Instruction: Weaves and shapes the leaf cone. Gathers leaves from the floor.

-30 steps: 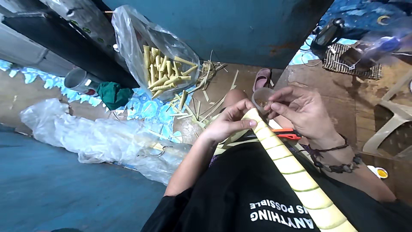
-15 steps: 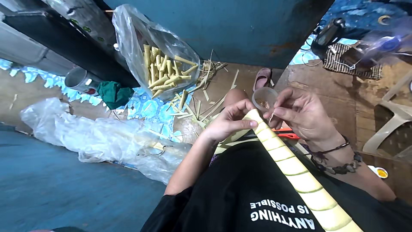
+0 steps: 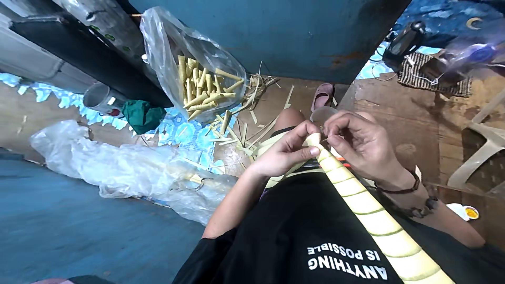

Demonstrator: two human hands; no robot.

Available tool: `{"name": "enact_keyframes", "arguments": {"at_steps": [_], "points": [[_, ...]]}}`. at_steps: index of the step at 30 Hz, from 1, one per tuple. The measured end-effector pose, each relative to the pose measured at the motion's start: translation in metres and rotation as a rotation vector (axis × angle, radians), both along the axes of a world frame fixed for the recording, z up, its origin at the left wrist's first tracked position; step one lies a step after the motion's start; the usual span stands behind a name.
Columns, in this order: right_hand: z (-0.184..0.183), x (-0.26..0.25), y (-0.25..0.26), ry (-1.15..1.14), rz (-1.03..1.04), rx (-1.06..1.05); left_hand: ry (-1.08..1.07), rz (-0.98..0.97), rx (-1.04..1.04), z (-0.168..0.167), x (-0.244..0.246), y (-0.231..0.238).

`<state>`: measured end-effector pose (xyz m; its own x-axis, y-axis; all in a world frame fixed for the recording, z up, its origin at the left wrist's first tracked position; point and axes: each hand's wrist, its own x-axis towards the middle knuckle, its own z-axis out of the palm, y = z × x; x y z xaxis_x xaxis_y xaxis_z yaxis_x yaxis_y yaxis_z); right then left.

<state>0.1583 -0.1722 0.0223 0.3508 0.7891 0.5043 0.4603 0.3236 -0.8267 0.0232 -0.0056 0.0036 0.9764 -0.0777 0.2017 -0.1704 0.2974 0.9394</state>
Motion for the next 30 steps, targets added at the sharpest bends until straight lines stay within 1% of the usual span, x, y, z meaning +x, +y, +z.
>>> {"name": "enact_keyframes", "arguments": {"at_steps": [5, 7, 12, 16, 19, 20, 22, 24, 26, 27, 28, 30], "points": [[-0.003, -0.009, -0.001, -0.007, -0.081, 0.066, -0.021, 0.026, 0.087, 0.006, -0.001, -0.004], [-0.004, -0.011, -0.002, 0.007, -0.085, 0.070, -0.038, 0.024, 0.139, 0.008, -0.002, -0.004], [-0.005, -0.011, -0.002, 0.025, -0.056, 0.054, -0.021, 0.035, 0.187, 0.007, -0.003, -0.005], [-0.007, -0.010, -0.003, 0.026, -0.032, 0.060, 0.032, 0.027, 0.149, 0.004, -0.004, -0.008], [-0.009, -0.003, -0.006, 0.107, 0.034, 0.030, 0.044, 0.015, 0.107, 0.000, -0.004, -0.008], [-0.009, 0.001, -0.006, 0.132, 0.059, 0.011, 0.044, 0.039, 0.103, -0.001, -0.003, -0.007], [-0.011, 0.012, -0.008, 0.136, 0.077, -0.038, 0.030, 0.148, 0.125, -0.003, -0.001, -0.003], [-0.022, 0.026, -0.011, 0.045, 0.031, -0.143, 0.019, 0.281, 0.220, -0.004, 0.000, 0.012], [-0.054, 0.040, -0.019, -0.103, -0.039, -0.322, 0.029, 0.423, 0.365, -0.007, -0.003, 0.035], [-0.074, 0.045, -0.026, -0.145, -0.034, -0.439, 0.056, 0.506, 0.440, -0.009, -0.005, 0.048], [-0.091, 0.047, -0.035, -0.181, -0.003, -0.614, 0.103, 0.588, 0.509, -0.011, -0.008, 0.060], [-0.111, 0.043, -0.040, -0.216, 0.099, -0.974, 0.175, 0.753, 0.563, -0.018, -0.015, 0.079]]}}
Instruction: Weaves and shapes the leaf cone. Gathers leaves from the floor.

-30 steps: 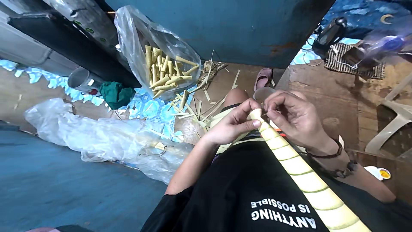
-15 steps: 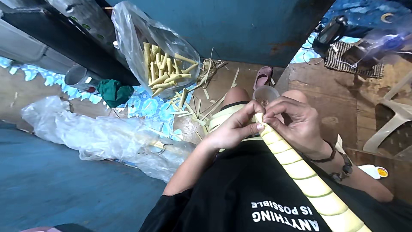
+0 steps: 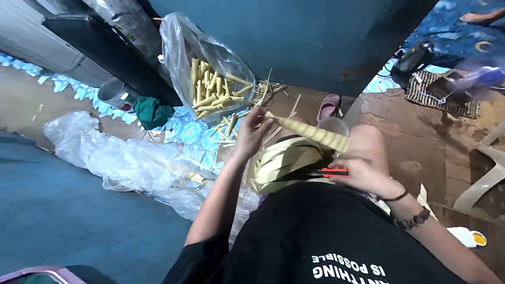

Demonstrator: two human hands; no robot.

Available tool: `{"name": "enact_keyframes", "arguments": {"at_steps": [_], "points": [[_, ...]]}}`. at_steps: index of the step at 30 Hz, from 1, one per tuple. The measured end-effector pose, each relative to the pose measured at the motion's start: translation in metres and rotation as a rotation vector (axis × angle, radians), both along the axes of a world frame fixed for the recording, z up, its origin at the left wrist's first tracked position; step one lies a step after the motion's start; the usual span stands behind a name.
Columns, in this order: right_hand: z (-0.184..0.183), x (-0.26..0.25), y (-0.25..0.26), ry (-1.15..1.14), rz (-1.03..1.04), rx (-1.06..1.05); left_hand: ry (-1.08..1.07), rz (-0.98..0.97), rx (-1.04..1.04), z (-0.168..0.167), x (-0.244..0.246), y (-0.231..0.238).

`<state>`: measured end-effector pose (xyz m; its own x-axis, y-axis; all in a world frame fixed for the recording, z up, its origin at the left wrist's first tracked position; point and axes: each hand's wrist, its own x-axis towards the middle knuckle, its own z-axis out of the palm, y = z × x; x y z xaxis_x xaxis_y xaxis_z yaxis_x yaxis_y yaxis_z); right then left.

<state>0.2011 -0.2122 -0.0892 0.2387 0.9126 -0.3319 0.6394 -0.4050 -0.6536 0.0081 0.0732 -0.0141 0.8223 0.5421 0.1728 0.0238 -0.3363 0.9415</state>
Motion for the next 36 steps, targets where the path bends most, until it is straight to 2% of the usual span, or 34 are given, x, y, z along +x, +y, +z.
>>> {"name": "enact_keyframes", "arguments": {"at_steps": [1, 3, 7, 11, 14, 17, 21, 26, 28, 30, 32, 34, 36], "points": [[-0.007, -0.003, 0.000, -0.017, 0.032, -0.095, -0.002, 0.072, -0.009, -0.003, -0.003, 0.006], [-0.013, -0.007, -0.001, -0.037, 0.050, -0.142, -0.038, 0.179, -0.052, -0.006, -0.007, 0.009], [0.013, -0.010, 0.002, -0.048, 0.021, -0.181, -0.171, 0.357, -0.205, -0.016, -0.006, -0.006], [0.016, -0.003, -0.002, -0.070, -0.034, -0.070, -0.206, 0.437, -0.339, -0.023, -0.004, -0.032], [0.027, -0.009, -0.003, -0.090, -0.113, 0.133, -0.284, 0.492, -0.520, -0.023, 0.009, -0.051], [0.033, -0.016, 0.003, -0.141, -0.147, 0.332, -0.204, 0.371, -0.668, -0.014, 0.016, -0.066], [0.036, -0.020, 0.019, -0.282, -0.231, 0.490, -0.132, 0.100, -0.697, -0.004, 0.024, -0.080], [0.068, -0.037, 0.033, -0.388, -0.233, 0.742, -0.087, 0.005, -0.702, 0.011, 0.025, -0.094], [0.070, -0.041, 0.039, -0.333, -0.200, 0.741, -0.064, -0.070, -0.704, 0.011, 0.027, -0.105], [0.069, -0.046, 0.043, -0.250, -0.204, 0.640, -0.031, -0.174, -0.724, 0.006, 0.028, -0.116], [0.065, -0.043, 0.040, -0.211, -0.193, 0.599, -0.025, -0.194, -0.705, 0.005, 0.027, -0.113], [0.055, -0.035, 0.030, -0.175, -0.172, 0.619, -0.016, -0.121, -0.604, 0.010, 0.020, -0.092], [0.045, -0.027, 0.013, -0.118, -0.160, 0.511, -0.018, -0.093, -0.489, 0.018, 0.003, -0.053]]}}
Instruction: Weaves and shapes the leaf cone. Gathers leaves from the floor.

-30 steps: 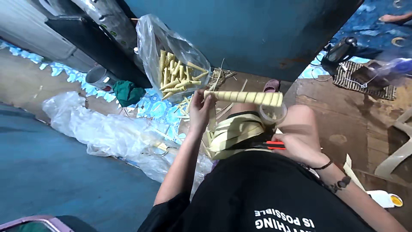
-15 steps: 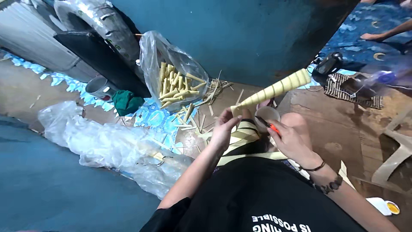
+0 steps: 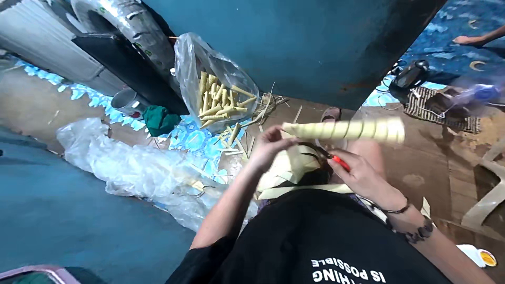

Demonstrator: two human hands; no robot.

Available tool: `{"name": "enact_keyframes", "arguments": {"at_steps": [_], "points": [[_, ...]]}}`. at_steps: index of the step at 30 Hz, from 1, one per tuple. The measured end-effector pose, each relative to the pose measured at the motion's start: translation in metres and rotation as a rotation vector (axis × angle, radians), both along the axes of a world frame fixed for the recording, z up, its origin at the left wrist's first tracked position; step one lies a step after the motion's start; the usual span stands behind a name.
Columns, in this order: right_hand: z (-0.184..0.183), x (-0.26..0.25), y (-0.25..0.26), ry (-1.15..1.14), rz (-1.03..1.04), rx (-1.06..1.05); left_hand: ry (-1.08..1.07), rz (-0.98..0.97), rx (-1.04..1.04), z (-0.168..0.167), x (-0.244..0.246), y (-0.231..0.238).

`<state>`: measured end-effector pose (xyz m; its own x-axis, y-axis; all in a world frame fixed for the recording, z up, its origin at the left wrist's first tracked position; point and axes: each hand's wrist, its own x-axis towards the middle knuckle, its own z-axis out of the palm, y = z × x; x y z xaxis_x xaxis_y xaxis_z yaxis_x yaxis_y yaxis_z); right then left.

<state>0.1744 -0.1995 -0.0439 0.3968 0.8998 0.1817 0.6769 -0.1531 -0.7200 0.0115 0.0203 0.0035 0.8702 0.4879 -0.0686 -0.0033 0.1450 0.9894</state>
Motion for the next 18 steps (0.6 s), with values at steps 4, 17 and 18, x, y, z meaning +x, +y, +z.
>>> {"name": "enact_keyframes", "arguments": {"at_steps": [4, 17, 18], "points": [[-0.022, 0.013, -0.024, 0.109, 0.169, -0.291, -0.117, 0.208, 0.025, 0.005, -0.033, 0.095], [0.014, -0.015, 0.013, 0.086, 0.273, -0.017, -0.054, 0.176, 0.029, -0.016, -0.020, -0.010], [0.021, -0.023, 0.019, 0.077, 0.288, 0.052, -0.124, 0.037, 0.021, -0.006, -0.015, -0.024]]}}
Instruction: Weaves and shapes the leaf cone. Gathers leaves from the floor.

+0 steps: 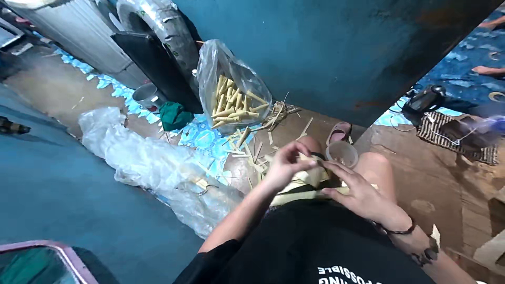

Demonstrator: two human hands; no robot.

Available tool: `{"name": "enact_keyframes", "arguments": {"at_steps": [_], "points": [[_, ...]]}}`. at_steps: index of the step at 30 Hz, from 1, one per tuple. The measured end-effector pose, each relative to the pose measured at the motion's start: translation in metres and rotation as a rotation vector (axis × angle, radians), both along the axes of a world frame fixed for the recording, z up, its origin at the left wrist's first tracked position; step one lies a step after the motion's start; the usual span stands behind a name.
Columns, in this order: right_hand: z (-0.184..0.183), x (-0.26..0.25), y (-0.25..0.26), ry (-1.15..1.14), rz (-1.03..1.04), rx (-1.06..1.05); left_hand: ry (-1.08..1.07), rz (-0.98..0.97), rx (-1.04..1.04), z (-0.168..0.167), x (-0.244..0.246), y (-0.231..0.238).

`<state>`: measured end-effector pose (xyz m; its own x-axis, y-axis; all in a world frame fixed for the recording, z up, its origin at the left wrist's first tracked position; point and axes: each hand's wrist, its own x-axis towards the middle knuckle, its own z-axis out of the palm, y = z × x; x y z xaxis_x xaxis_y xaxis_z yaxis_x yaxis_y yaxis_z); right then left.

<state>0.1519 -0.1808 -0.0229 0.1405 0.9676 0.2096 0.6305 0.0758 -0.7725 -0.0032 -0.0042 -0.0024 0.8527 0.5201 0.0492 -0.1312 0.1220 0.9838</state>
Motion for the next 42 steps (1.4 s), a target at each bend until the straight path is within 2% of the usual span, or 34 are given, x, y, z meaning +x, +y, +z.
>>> {"name": "enact_keyframes", "arguments": {"at_steps": [2, 4, 6, 8, 10, 12, 13, 14, 17, 20, 23, 25, 29, 31, 34, 37, 40, 42], "points": [[0.011, -0.010, 0.002, -0.068, -0.037, 0.157, -0.137, -0.165, -0.011, 0.012, 0.006, -0.015], [0.026, 0.003, -0.011, -0.297, -0.175, 0.269, -0.221, -0.157, 0.040, 0.017, 0.004, -0.011], [0.040, 0.031, -0.042, -0.518, -0.401, 0.235, -0.220, -0.081, 0.133, 0.014, -0.005, 0.002], [0.050, 0.056, -0.078, -0.634, -0.612, -0.059, -0.111, 0.004, 0.184, 0.003, -0.018, 0.014], [0.043, 0.074, -0.112, -0.608, -0.768, -0.522, -0.010, 0.094, 0.187, -0.016, -0.030, 0.022], [0.023, 0.082, -0.142, -0.430, -0.807, -1.008, 0.043, 0.154, 0.192, -0.036, -0.039, 0.025], [0.005, 0.085, -0.161, -0.343, -0.774, -1.148, 0.066, 0.168, 0.206, -0.046, -0.042, 0.026], [-0.013, 0.085, -0.179, -0.267, -0.728, -1.200, 0.102, 0.169, 0.237, -0.054, -0.043, 0.025], [-0.038, 0.076, -0.202, -0.145, -0.635, -1.092, 0.343, 0.093, 0.462, -0.075, -0.040, 0.025], [-0.020, 0.069, -0.178, -0.127, -0.625, -0.928, 0.555, -0.046, 0.720, -0.094, -0.021, 0.026], [-0.006, 0.068, -0.143, -0.157, -0.581, -0.821, 0.756, -0.122, 0.818, -0.106, -0.001, 0.030], [-0.004, 0.068, -0.120, -0.157, -0.517, -0.765, 0.777, -0.119, 0.873, -0.103, 0.007, 0.033], [-0.002, 0.058, -0.071, -0.160, -0.349, -0.606, 0.664, -0.098, 1.048, -0.094, 0.005, 0.029], [-0.001, 0.051, -0.045, -0.169, -0.276, -0.483, 0.598, -0.107, 1.000, -0.085, 0.006, 0.026], [-0.003, 0.037, -0.009, -0.159, -0.163, -0.319, 0.480, -0.234, 0.736, -0.052, 0.014, 0.016], [-0.002, 0.017, 0.018, -0.015, -0.011, -0.147, 0.241, -0.304, 0.553, -0.018, 0.017, 0.008], [0.012, 0.020, 0.025, 0.201, 0.057, 0.030, 0.012, -0.280, 0.369, 0.025, 0.001, 0.028], [0.035, 0.043, 0.014, 0.260, 0.014, 0.087, -0.050, -0.210, 0.398, 0.053, -0.022, 0.059]]}}
